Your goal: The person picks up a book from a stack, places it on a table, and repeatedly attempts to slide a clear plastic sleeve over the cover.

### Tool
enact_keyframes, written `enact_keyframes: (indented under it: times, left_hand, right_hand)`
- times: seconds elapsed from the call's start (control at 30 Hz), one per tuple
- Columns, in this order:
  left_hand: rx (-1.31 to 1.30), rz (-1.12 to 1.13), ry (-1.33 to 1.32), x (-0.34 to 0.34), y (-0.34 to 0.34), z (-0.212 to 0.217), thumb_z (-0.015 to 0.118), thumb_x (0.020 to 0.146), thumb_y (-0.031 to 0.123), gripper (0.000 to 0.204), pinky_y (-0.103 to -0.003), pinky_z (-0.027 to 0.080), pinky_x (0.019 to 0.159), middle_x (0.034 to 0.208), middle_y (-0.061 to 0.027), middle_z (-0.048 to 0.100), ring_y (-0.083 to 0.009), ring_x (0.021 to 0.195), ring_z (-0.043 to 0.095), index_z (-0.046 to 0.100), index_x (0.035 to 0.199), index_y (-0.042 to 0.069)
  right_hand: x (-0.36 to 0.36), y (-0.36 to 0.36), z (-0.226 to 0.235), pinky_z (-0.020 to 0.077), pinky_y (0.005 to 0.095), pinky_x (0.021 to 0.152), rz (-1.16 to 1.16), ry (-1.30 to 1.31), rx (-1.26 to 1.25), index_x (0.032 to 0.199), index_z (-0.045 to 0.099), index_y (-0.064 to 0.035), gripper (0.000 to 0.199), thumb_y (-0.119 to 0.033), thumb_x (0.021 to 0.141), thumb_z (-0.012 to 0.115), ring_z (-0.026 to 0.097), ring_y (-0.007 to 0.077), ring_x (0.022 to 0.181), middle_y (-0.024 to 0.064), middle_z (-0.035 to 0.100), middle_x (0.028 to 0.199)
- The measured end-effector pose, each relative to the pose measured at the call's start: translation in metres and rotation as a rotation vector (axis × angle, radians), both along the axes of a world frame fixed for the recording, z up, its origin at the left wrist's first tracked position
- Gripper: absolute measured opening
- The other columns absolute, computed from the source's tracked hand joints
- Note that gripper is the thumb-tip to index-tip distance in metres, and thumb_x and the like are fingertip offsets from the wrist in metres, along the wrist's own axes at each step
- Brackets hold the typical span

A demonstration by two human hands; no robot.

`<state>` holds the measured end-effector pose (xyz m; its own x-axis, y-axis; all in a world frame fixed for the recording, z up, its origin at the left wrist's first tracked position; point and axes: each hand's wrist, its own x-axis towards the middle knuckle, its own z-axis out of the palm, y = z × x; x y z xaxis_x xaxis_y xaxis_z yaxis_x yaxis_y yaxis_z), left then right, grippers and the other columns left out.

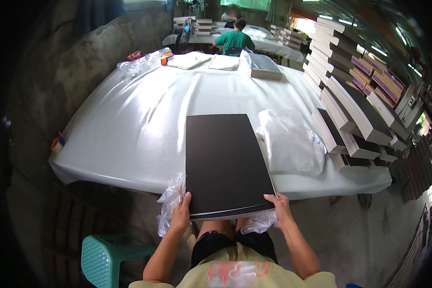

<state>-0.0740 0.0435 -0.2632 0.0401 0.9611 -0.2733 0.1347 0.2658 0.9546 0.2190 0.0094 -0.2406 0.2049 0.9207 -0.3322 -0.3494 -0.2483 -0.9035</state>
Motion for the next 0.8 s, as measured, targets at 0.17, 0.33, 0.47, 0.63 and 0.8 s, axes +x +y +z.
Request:
enact_keyframes:
  times: [0.17,0.33,0.47,0.63,0.8]
  left_hand:
    - [0.228,0.062,-0.241,-0.001,-0.04,-0.028,0.041,0.091,0.033,0.062,-0.031,0.017,0.103,0.139,-0.0189,0.023,-0.0276,0.128,0.022,0.016,0.135,-0.003]
    - [0.328,-0.034,-0.105,-0.007,-0.051,-0.067,0.043,0.089,0.023,0.055,-0.031,0.016,0.103,0.132,-0.0171,0.031,-0.0265,0.124,0.026,0.022,0.132,-0.004]
    - [0.328,-0.076,0.016,-0.013,-0.041,-0.08,0.051,0.076,0.011,0.055,-0.032,0.027,0.097,0.117,-0.014,0.042,-0.0248,0.114,0.038,0.032,0.126,-0.002]
    - [-0.003,0.225,-0.319,0.029,-0.035,-0.036,0.047,0.054,-0.005,0.065,-0.026,0.041,0.078,0.101,-0.0076,0.049,-0.0197,0.091,0.049,0.039,0.117,0.002]
    - [0.365,0.095,-0.216,0.022,-0.044,-0.073,0.051,0.066,0.02,0.064,-0.03,0.032,0.091,0.11,-0.0117,0.046,-0.0228,0.101,0.044,0.034,0.124,0.0]
  right_hand:
    - [0.006,-0.032,-0.006,0.0442,0.024,0.072,0.079,-0.238,0.054,0.096,0.059,0.0031,0.026,-0.012,0.075,0.064,0.055,0.0088,0.076,0.0047,0.061,0.085]
    - [0.014,-0.046,-0.024,0.0426,0.0251,0.08,0.129,-0.263,0.063,0.107,0.054,0.0045,0.043,-0.015,0.071,0.07,0.054,0.0109,0.086,0.0075,0.06,0.096]
    - [0.032,-0.034,-0.043,0.0375,0.029,0.091,0.273,-0.389,0.064,0.118,0.046,0.0062,0.069,-0.015,0.06,0.076,0.05,0.0197,0.103,0.0143,0.054,0.112]
    - [0.037,0.007,-0.034,0.035,0.0296,0.094,0.478,-0.366,-0.045,0.117,0.045,0.0063,0.076,-0.011,0.051,0.079,0.048,0.0222,0.108,0.0148,0.053,0.113]
    - [0.028,0.005,-0.019,0.0352,0.029,0.094,0.564,-0.513,0.035,0.118,0.046,0.0024,0.082,-0.009,0.046,0.082,0.049,0.0199,0.108,0.0111,0.054,0.113]
